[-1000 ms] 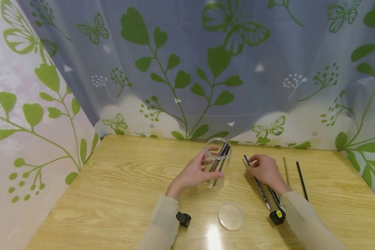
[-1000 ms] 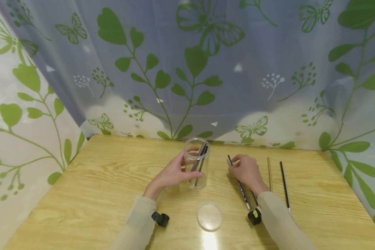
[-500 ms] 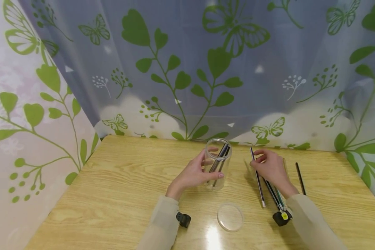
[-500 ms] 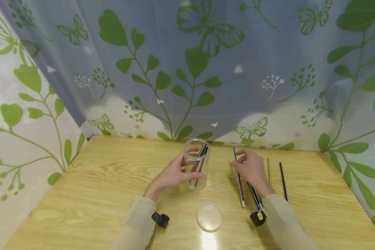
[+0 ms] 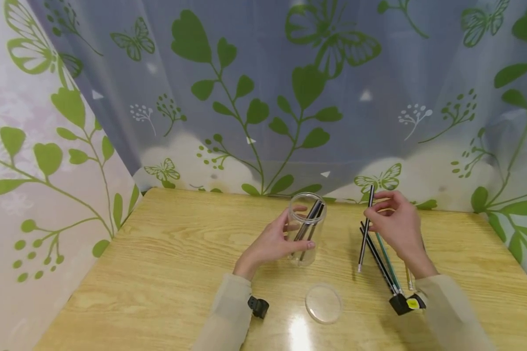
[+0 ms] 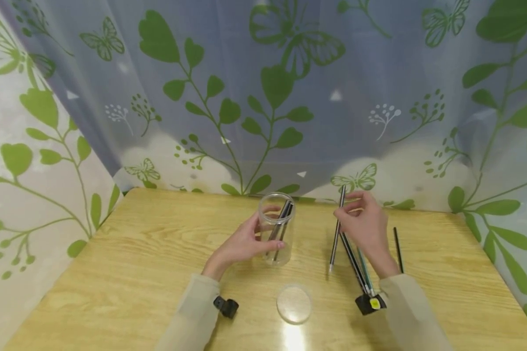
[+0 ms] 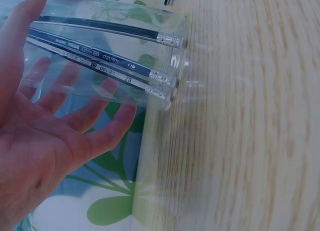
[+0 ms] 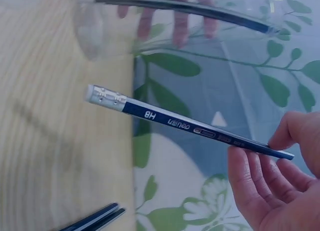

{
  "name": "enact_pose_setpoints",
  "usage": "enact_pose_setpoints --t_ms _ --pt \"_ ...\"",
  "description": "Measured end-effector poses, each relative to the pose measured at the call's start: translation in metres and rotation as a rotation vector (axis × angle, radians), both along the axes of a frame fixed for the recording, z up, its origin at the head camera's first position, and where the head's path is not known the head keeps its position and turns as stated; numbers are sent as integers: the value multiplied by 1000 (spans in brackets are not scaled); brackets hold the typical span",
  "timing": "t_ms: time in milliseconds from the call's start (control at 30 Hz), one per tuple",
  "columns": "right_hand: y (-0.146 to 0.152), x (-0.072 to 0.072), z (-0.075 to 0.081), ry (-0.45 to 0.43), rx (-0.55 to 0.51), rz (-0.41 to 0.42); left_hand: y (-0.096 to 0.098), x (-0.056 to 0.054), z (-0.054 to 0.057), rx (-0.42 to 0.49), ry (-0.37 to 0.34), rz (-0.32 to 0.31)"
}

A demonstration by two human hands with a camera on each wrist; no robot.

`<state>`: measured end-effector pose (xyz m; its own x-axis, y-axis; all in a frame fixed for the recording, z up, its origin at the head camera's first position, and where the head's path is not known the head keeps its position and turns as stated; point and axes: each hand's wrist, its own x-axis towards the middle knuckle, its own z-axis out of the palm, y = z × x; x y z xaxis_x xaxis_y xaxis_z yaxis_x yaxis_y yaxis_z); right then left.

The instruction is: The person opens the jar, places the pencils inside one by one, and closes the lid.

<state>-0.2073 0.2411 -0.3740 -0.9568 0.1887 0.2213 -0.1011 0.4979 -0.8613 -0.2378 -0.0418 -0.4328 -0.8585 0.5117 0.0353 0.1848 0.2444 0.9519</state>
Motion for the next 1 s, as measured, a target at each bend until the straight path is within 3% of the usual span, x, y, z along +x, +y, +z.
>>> enact_pose_setpoints --t_ms 333,567,1000 --pt "-2 6 24 126 -173 -10 1 0 2 5 -1 -10" --pt "-6 9 41 223 -399 23 1 -2 3 -1 -1 -11" --pt "-18 14 67 349 -546 -9 -1 -1 0 -9 -2 -1"
